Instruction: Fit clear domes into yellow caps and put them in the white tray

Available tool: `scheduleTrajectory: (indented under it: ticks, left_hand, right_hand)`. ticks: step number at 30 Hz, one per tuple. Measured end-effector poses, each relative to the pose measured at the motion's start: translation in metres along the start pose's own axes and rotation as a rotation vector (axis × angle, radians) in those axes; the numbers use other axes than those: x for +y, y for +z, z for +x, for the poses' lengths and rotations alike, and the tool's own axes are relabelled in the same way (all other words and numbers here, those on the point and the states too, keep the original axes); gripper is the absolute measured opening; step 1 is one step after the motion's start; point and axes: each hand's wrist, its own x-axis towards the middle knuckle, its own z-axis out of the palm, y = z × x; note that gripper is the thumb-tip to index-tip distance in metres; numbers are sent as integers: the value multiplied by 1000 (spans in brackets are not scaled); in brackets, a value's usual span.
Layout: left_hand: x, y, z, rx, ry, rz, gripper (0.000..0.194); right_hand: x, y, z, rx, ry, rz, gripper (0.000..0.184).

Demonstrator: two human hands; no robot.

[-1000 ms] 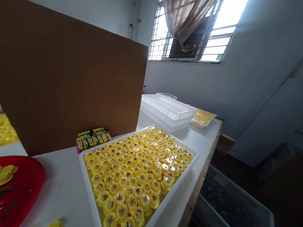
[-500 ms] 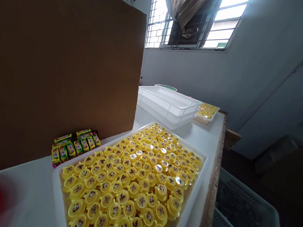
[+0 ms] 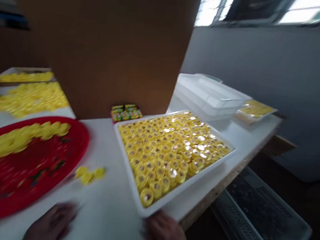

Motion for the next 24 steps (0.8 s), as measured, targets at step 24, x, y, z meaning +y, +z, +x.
scheduleTrajectory:
  ticks: [24]
  left_hand:
    - [-23, -18, 7, -321, 146, -283, 28]
  right_hand:
    - [-106, 64, 66, -308, -53, 101, 13]
